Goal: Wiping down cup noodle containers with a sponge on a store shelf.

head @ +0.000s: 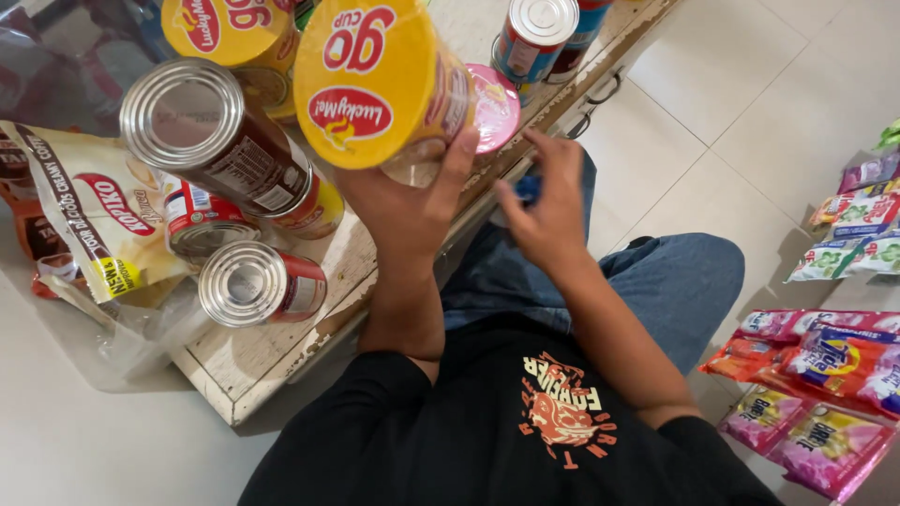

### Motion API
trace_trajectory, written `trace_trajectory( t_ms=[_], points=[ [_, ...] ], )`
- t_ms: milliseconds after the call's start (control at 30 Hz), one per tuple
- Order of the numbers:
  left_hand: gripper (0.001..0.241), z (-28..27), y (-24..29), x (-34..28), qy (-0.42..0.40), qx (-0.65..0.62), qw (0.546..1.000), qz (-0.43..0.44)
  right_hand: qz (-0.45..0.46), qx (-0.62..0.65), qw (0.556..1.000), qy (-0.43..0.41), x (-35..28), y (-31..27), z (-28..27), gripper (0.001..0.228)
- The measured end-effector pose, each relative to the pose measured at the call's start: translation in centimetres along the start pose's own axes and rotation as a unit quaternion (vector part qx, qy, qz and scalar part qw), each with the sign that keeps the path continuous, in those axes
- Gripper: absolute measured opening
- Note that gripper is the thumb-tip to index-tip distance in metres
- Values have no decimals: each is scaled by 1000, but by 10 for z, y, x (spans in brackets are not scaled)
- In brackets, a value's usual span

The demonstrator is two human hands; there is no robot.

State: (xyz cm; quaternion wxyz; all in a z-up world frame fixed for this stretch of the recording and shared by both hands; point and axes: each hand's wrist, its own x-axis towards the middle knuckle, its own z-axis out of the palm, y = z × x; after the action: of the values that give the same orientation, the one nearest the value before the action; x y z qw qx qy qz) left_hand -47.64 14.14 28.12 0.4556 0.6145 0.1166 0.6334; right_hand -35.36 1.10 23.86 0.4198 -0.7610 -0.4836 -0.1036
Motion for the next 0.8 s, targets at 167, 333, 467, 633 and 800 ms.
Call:
trace_trajectory(
  t_ms=[167, 333, 467, 633, 800],
  points=[
    [66, 3, 3, -10, -133, 28, 988, 68, 99, 140, 985, -1, -41, 42, -46, 50],
    [92, 31, 16, -16, -254, 0, 967, 34, 170, 215, 957, 92, -63, 48, -106, 20],
    [92, 76, -6, -51, -344, -158, 924, -53, 103, 47, 969, 218, -73, 43, -149, 13],
    [82, 130, -45, -100, -408, -334, 806, -269, 250, 83, 899, 350, -70, 39, -187, 18],
    [79, 148, -62, -122, -483, -278, 789, -259, 133, 228, 906, 330, -88, 52, -203, 35]
  ],
)
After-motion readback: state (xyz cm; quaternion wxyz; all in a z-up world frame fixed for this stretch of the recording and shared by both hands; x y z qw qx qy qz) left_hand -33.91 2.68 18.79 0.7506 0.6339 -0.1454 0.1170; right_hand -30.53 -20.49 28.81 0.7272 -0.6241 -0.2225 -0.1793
